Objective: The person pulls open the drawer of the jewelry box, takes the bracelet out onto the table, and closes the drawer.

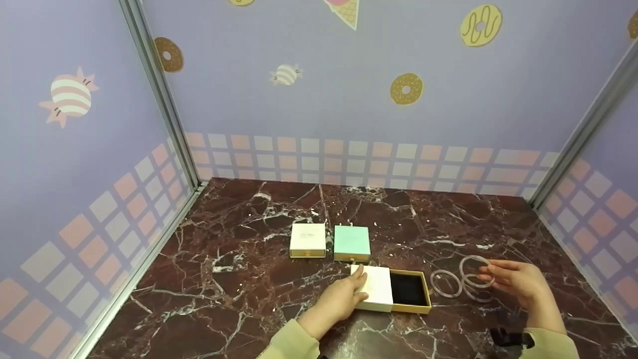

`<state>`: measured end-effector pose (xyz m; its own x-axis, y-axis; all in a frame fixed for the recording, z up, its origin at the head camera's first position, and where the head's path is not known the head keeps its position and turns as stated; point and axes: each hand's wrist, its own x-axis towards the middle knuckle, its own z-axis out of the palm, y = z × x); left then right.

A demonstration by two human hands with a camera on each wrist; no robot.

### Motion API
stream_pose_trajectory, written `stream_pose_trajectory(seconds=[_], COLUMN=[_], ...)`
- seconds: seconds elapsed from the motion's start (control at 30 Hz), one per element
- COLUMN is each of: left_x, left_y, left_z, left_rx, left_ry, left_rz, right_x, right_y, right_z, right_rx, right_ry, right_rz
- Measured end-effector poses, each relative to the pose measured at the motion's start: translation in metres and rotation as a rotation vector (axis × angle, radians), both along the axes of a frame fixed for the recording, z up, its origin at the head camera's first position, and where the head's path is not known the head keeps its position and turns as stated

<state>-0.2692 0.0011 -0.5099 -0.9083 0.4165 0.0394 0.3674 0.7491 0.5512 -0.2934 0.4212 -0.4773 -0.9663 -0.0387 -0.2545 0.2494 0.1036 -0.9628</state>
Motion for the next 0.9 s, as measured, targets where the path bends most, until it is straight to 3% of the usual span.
stream_pose_trajectory(seconds=[0.5, 0.9], left_x=[-0.001, 0.000], left_y=[0.000, 0.000], left_z=[0.000, 0.000], left_rx=[0.006, -0.005], left_ry=[-0.008, 0.007], left_rz=[0.000, 0.001], right_x=[0.005, 0.007], right_y=[0.041, 0.059], right_z=[-0.013, -0.025], right_rx=[-0.138, -0.167], right_ry=[-0.080, -0.110], right_rz=[-0.093, -0.262])
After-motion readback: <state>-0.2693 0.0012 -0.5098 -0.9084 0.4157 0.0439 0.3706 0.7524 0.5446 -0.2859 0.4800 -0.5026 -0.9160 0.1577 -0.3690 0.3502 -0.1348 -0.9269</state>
